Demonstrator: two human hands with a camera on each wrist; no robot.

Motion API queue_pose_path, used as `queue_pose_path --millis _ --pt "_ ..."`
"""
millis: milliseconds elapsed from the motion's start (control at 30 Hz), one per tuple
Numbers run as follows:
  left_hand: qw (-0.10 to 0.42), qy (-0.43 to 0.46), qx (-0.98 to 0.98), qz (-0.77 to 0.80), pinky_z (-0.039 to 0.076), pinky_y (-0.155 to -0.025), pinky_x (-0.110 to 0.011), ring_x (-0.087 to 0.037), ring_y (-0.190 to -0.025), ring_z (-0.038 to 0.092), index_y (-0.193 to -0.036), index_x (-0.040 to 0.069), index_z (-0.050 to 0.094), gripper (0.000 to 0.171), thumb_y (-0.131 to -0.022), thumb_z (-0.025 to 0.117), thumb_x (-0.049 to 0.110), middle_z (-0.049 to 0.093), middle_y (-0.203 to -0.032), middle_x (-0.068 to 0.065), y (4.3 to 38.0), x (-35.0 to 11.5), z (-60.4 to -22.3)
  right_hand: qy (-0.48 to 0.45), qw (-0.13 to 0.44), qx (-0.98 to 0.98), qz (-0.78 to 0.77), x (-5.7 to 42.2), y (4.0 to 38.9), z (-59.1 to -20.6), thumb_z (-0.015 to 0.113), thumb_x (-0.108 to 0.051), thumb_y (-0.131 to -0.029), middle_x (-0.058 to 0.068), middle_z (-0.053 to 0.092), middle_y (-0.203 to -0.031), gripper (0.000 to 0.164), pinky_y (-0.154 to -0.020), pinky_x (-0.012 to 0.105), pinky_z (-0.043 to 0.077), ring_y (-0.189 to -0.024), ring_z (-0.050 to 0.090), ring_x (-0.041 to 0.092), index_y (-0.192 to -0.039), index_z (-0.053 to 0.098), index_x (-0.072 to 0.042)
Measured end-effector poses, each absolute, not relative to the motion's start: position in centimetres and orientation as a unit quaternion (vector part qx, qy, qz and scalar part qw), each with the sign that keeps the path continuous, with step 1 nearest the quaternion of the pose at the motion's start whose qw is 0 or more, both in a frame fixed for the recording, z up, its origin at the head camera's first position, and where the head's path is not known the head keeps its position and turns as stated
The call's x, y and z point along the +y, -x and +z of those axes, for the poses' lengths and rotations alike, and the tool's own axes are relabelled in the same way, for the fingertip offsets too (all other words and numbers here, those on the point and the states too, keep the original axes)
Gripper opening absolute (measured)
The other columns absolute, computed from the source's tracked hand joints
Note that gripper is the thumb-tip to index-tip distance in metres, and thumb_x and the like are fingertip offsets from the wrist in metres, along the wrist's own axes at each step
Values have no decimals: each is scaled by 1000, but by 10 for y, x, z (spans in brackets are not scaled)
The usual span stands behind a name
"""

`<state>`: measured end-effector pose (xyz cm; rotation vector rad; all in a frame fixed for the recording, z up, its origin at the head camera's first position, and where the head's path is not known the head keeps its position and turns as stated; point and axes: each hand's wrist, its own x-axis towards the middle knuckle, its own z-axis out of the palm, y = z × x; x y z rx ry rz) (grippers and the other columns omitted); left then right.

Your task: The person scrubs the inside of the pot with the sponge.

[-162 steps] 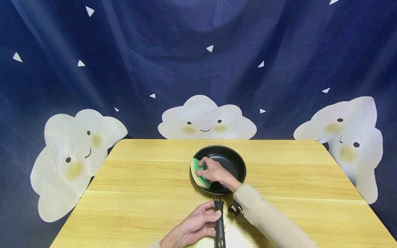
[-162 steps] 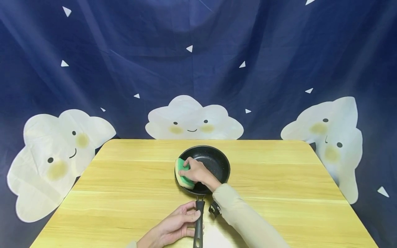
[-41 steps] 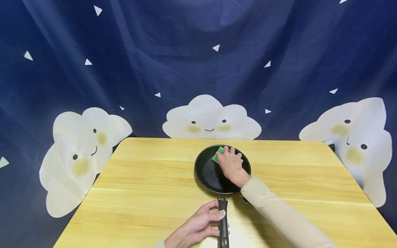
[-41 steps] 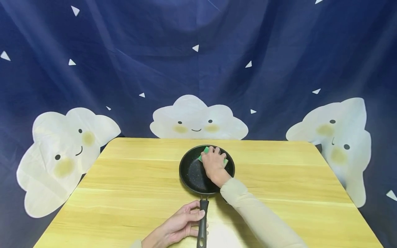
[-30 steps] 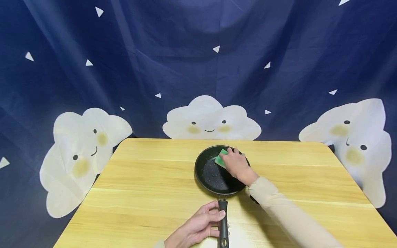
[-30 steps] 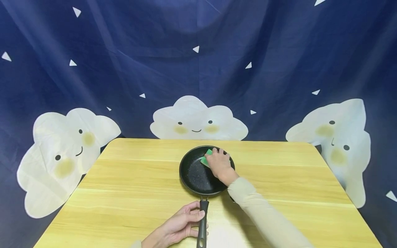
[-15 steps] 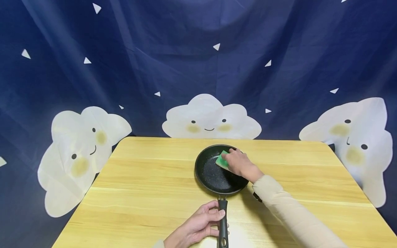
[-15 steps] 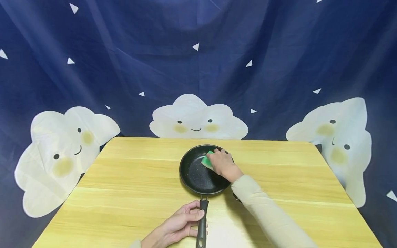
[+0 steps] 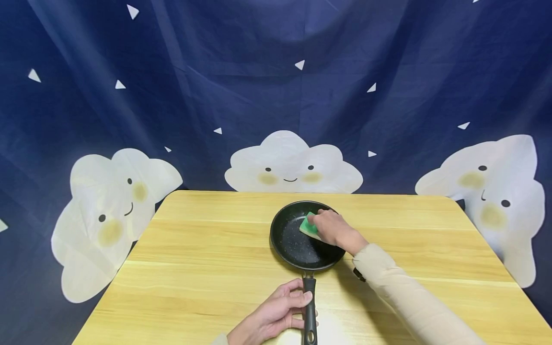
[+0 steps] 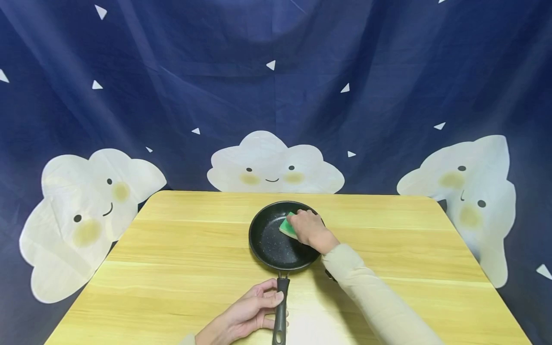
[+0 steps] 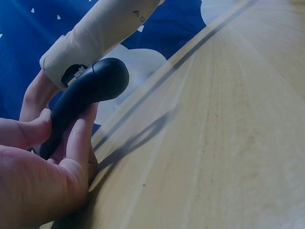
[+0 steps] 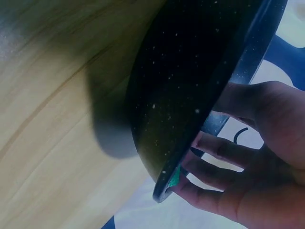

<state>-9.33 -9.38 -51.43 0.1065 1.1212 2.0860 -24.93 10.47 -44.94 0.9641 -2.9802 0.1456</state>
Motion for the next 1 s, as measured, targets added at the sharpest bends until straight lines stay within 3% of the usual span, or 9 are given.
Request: queue_pose_path --millis 467,1000 --pt "383 -43 439 812 63 -77 -38 -18 -88 68 -115 10 55 12 -105 60 14 61 -95 -5 95 -94 -516 -354 -13 -929 107 116 241 -450 80 0 -84 6 62 -84 23 -74 40 55 -84 58 24 -101 66 -7" --pt "387 -45 432 813 63 -75 -36 -17 -88 68 -112 11 56 9 -105 59 14 62 -95 -6 95 -96 -516 -343 -31 -931 119 115 229 -452 82 -5 -85 13 67 -99 28 -75 48 57 -92 63 30 -109 67 -6"
